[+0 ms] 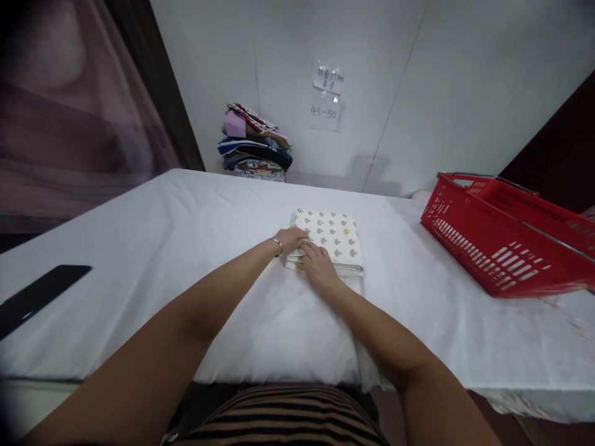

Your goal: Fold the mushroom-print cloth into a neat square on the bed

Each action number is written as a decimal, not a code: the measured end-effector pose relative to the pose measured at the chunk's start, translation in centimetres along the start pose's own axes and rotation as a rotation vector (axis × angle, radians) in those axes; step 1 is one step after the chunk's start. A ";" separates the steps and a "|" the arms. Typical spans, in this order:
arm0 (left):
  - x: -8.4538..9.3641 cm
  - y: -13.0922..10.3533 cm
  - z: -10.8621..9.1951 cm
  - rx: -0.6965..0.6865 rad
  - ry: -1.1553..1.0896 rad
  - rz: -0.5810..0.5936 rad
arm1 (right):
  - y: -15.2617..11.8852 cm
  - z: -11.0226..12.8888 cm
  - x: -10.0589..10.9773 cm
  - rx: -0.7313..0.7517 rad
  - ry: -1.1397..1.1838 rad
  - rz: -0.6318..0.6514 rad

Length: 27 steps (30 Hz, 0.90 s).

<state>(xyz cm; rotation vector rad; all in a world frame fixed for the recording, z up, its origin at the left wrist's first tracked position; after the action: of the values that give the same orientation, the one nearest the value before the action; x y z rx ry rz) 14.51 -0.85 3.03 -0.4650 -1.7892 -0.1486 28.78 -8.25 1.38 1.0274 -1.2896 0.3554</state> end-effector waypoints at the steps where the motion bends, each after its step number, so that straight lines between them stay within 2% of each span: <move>1: 0.0 0.0 -0.1 -0.006 0.014 0.000 | -0.1 0.1 0.0 0.003 0.007 -0.013; 14: 0.7 -0.5 -0.4 -0.073 0.019 0.041 | 0.6 0.5 -0.6 -0.022 -0.003 -0.032; 19: 0.3 -0.6 -0.1 -0.074 0.037 0.018 | 0.6 1.1 -1.1 -0.029 0.027 -0.042; 23: -0.1 -0.9 0.0 -0.069 0.082 -0.019 | 0.2 1.6 0.0 -0.040 0.062 -0.015; 27: 0.1 -1.3 -0.5 -0.015 0.024 -0.034 | -2.0 0.1 1.6 -0.072 0.090 0.007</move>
<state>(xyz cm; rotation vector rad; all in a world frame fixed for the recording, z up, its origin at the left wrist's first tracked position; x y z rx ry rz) 14.41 -2.20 3.45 -0.4417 -1.7746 -0.1910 30.71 -9.90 1.97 0.9366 -1.2169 0.3541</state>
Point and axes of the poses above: each hand's wrist, its own y-axis towards the middle knuckle, its own x-axis out of the back of the hand, z = x × y, the point moved 2 cm from there along y, towards the middle knuckle, and after that the axes turned 5 degrees about z, right-handed, at the moved point
